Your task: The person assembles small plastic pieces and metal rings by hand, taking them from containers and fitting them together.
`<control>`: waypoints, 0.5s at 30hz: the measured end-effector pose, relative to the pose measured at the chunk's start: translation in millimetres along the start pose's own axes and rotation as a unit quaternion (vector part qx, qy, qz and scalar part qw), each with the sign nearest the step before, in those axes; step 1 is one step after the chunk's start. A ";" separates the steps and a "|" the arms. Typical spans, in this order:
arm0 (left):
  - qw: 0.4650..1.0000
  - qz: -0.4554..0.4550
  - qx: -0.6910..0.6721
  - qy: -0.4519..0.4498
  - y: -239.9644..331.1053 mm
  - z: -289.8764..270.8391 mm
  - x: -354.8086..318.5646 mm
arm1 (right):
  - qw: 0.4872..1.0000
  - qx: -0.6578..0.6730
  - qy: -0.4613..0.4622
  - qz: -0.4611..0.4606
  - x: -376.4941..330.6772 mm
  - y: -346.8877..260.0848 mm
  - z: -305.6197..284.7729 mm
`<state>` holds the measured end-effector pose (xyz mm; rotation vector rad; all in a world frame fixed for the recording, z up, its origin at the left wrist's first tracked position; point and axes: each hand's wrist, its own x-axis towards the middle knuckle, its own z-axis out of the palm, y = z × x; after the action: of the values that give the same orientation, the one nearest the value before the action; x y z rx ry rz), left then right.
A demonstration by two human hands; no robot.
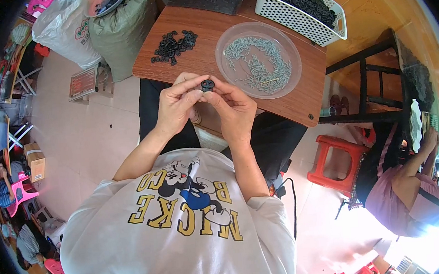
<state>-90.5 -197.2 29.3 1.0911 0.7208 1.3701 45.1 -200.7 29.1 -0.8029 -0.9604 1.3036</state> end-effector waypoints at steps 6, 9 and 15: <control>0.995 0.073 0.053 0.034 -8.5 7.4 -8.9 | 0.999 -0.018 0.023 -0.032 -8.1 -1.1 7.1; 0.993 0.095 0.061 0.044 -11.7 9.3 -11.5 | 0.998 -0.025 0.024 -0.048 -11.4 -0.8 8.9; 0.985 0.118 0.115 0.050 -10.9 9.4 -14.2 | 0.995 -0.060 0.036 -0.066 -14.3 2.5 9.3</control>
<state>-79.3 -211.4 20.2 1.3306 0.8607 1.5801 35.4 -215.0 29.0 -0.8577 -1.0252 1.1043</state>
